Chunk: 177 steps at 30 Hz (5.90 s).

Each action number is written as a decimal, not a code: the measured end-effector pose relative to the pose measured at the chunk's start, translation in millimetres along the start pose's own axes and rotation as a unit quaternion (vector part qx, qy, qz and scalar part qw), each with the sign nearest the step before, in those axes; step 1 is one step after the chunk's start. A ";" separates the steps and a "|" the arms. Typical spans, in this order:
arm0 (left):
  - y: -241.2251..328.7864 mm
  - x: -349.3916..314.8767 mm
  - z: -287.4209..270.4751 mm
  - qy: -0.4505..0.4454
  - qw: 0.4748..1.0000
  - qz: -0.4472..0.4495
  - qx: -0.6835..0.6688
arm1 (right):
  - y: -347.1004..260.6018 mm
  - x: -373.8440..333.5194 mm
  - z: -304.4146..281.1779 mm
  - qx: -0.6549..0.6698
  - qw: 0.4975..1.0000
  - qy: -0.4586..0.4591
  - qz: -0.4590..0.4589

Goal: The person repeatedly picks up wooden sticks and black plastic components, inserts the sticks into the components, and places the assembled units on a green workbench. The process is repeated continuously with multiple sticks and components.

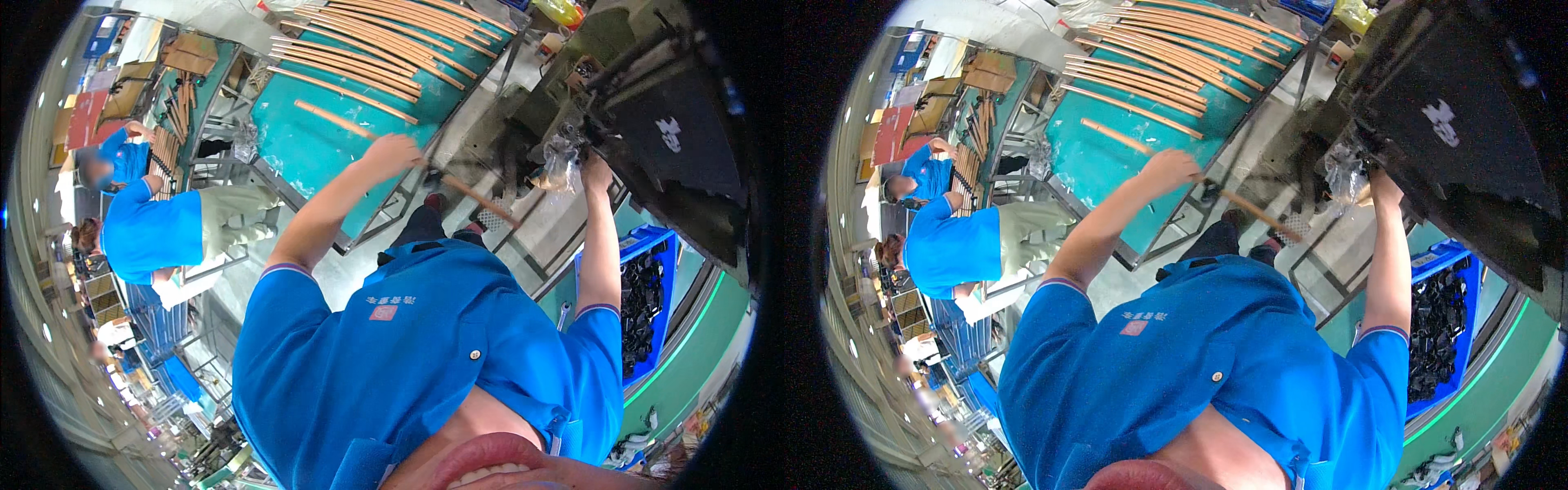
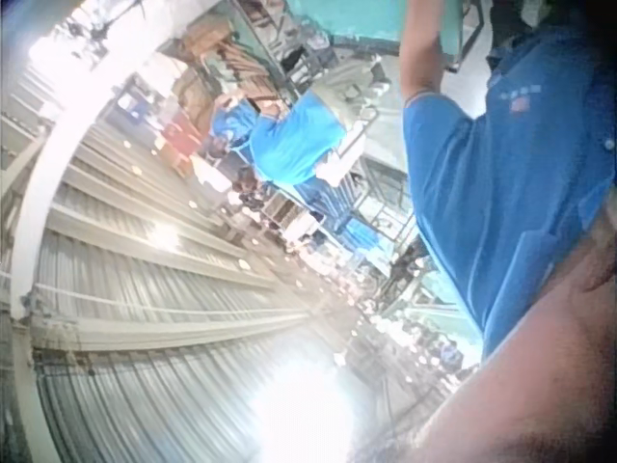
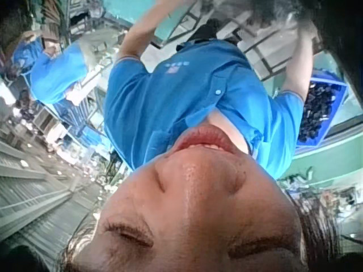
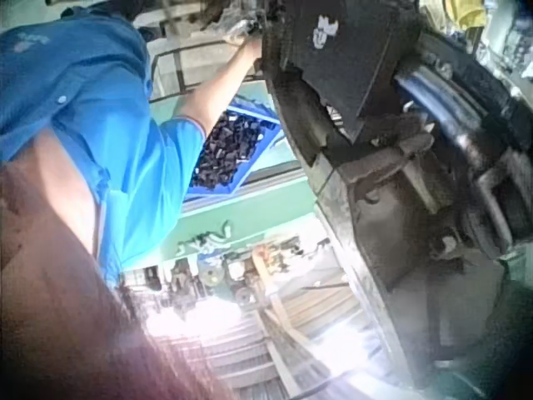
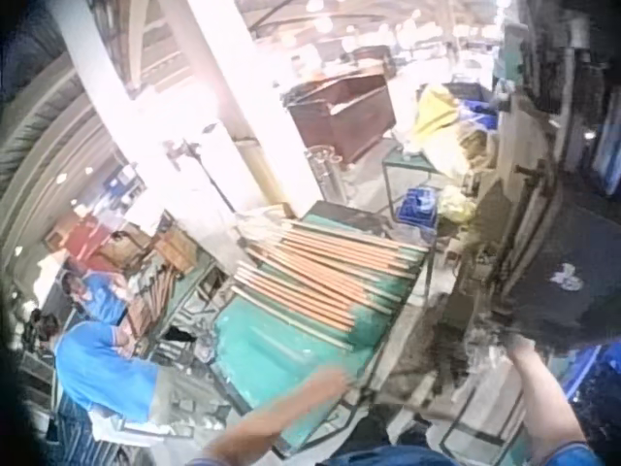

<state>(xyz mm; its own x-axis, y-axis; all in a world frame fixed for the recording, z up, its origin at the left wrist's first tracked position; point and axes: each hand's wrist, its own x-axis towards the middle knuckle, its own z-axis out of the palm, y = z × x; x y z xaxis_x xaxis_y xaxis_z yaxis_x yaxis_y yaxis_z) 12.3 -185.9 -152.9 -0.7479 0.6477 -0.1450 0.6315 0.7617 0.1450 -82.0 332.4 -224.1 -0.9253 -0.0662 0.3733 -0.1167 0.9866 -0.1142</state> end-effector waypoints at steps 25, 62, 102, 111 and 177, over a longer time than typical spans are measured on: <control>-242.5 41.2 101.8 0.136 0.979 -0.107 -0.111 | -71.0 -16.4 -137.1 0.623 0.658 -0.051 0.419; 176.8 155.2 -114.2 0.073 0.966 0.167 -0.184 | 81.1 -207.9 -219.9 0.568 0.703 0.098 0.417; 92.3 128.8 -140.2 0.228 0.934 0.266 -0.072 | -105.4 -120.5 -189.5 0.689 0.502 0.041 0.521; 127.6 90.9 -108.5 0.267 0.852 0.431 -0.129 | -88.3 -110.7 -190.4 0.703 0.496 0.019 0.510; 161.1 130.2 -147.9 0.325 0.925 0.192 -0.049 | -183.7 -67.4 -187.1 0.726 0.622 -0.154 0.249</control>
<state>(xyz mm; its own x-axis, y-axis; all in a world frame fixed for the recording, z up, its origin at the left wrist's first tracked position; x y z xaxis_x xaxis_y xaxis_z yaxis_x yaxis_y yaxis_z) -13.6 18.6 -3.7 -0.4573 0.6989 0.5499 0.8782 0.4521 0.1558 69.3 183.5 -56.1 -0.9764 -0.0518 -0.2095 0.2157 -0.2641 -0.9401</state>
